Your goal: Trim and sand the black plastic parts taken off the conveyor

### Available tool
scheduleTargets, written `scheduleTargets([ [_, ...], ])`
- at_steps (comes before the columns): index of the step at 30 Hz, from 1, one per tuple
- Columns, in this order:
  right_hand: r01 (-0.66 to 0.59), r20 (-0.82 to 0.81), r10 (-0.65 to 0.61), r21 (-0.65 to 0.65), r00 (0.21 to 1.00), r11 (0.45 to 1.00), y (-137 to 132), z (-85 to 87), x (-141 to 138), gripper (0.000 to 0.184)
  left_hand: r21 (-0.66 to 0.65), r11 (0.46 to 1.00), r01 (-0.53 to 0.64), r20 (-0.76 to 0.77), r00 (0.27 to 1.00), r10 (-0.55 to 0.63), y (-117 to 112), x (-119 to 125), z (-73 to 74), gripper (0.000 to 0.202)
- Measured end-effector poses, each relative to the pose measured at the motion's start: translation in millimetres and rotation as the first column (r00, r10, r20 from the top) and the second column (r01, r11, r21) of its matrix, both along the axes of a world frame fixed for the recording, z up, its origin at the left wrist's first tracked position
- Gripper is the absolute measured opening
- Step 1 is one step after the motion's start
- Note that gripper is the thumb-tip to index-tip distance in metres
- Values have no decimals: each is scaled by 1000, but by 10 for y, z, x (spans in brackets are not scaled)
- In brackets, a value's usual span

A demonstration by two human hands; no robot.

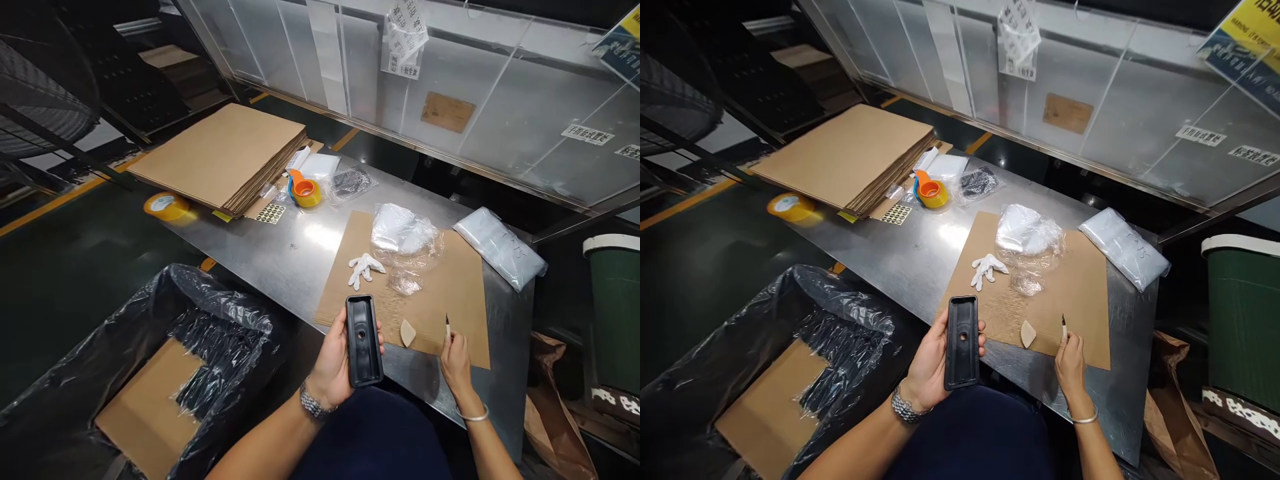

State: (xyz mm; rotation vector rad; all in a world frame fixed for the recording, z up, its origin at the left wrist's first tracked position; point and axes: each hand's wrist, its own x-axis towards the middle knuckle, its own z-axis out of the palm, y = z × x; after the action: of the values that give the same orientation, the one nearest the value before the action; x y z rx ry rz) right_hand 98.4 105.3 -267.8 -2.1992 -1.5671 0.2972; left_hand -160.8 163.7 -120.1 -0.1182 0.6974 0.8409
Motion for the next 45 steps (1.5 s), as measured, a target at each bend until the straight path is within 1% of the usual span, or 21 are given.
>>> scheduleTargets([
  [1,-29,-21,29,1,999,1000,-4,176,-89,37,5,1000,-16,-16,1000,16,-2,-1,7,44],
  [3,-133,-70,132,-8,989,991,-46,605,-309,33,0,999,-48,-55,997,48,-1,-2,24,44],
  [4,-242,-95,240,-14,966,970,-81,835,-430,34,-4,998,-62,-74,995,61,3,-1,34,44],
  [6,-453,-99,449,-25,888,891,-161,1258,-657,34,-12,996,-89,-110,990,87,14,1,54,43],
  [7,-515,-61,513,-26,856,857,-199,1427,-752,35,-10,994,-106,-128,986,104,19,3,62,43],
  [8,-563,-9,563,-31,826,826,-231,1558,-831,35,-4,992,-125,-146,982,123,23,5,69,42],
  [9,-596,54,597,-38,800,802,-256,1650,-891,35,7,989,-146,-162,976,145,25,5,73,42],
  [10,-620,121,620,-45,775,783,-274,1708,-935,34,18,986,-163,-175,971,164,25,5,76,41],
  [12,-650,247,643,-66,725,757,-288,1750,-985,32,38,982,-186,-189,964,189,18,2,75,40],
  [15,-657,394,636,-101,663,747,-280,1748,-1018,31,69,975,-210,-191,957,219,6,-9,72,39],
  [19,-662,489,631,-135,602,737,-269,1774,-1063,29,107,967,-231,-185,951,248,3,-25,80,41],
  [23,-670,516,635,-149,575,728,-264,1794,-1095,28,121,964,-237,-175,951,256,8,-38,80,45],
  [38,-680,466,678,-198,568,706,-243,1786,-1092,30,154,954,-256,-163,946,280,-34,-51,49,48],
  [45,-676,485,677,-213,554,705,-243,1774,-1105,29,157,953,-258,-158,946,283,-30,-47,56,48],
])
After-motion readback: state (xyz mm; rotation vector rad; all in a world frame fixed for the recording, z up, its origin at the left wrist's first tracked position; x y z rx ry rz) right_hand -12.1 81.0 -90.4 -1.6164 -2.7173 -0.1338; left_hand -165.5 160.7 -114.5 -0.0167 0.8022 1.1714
